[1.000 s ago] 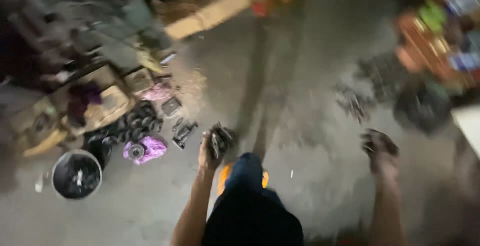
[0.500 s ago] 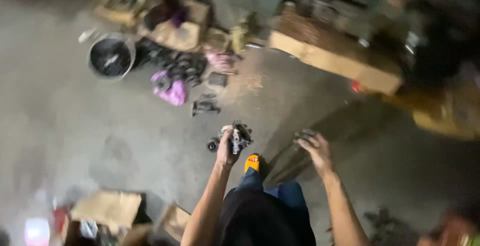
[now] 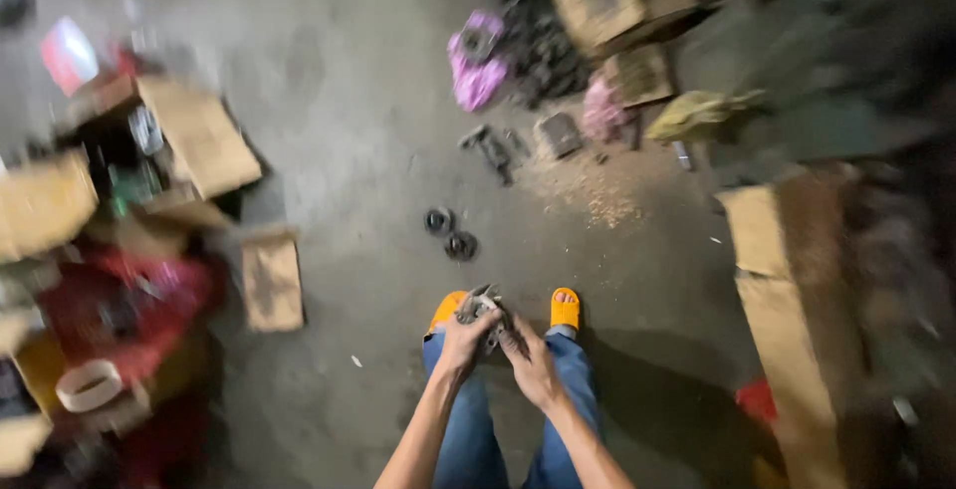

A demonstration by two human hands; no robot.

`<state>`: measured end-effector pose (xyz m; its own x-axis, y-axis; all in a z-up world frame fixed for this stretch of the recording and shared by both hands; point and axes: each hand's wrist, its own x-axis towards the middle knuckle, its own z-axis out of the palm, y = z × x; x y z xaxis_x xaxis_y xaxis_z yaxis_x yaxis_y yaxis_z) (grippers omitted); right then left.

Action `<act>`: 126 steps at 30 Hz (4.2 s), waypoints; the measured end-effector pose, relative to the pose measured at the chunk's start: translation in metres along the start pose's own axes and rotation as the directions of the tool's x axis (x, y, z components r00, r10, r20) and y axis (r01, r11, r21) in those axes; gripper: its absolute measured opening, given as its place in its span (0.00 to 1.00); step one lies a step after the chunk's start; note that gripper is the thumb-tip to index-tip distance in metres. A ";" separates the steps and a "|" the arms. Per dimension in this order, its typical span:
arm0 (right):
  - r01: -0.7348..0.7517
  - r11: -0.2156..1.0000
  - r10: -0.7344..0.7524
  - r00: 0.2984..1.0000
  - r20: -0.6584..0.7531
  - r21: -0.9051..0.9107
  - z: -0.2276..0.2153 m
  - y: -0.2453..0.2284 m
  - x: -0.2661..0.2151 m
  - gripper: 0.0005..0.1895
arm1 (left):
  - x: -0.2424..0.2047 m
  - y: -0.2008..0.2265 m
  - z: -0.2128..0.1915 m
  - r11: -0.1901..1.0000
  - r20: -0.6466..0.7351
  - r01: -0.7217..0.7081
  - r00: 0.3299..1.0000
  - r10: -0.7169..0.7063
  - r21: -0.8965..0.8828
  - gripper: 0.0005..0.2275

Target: The person grinds metal brake shoes against a bench grinder, then walks to a work area and sits on the floor. They assemble a brake drum by inserting springs and brake shoes into the drum housing using their hands and a hammer.

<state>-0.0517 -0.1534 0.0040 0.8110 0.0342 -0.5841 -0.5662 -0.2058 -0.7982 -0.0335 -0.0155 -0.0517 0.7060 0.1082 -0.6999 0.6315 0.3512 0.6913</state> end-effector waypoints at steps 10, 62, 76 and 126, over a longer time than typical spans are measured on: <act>-0.109 0.969 0.201 0.871 0.447 -0.222 -0.014 0.344 0.188 0.31 | 0.182 -0.331 -0.061 0.987 -0.070 0.159 0.985 -0.158 0.013 0.22; 0.705 0.385 -0.362 0.709 0.605 -0.596 0.118 0.499 0.459 0.13 | 0.501 -0.341 -0.270 -0.189 0.390 -0.343 0.762 0.517 0.920 0.39; 0.445 -0.082 -0.121 0.884 0.452 -0.892 0.013 0.468 0.437 0.17 | 0.617 -0.329 -0.315 -0.542 0.539 -0.268 0.722 0.435 0.797 0.47; 0.803 0.444 -0.559 0.595 0.578 -0.398 0.116 0.457 0.528 0.12 | 0.498 -0.450 -0.214 -0.024 0.138 -0.152 0.811 0.569 0.988 0.50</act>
<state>0.1004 -0.1161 -0.6865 0.7137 0.7003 0.0133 0.4587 -0.4529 -0.7645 -0.0347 0.0796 -0.7492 0.9759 0.1586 -0.1497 0.1944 -0.9440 0.2667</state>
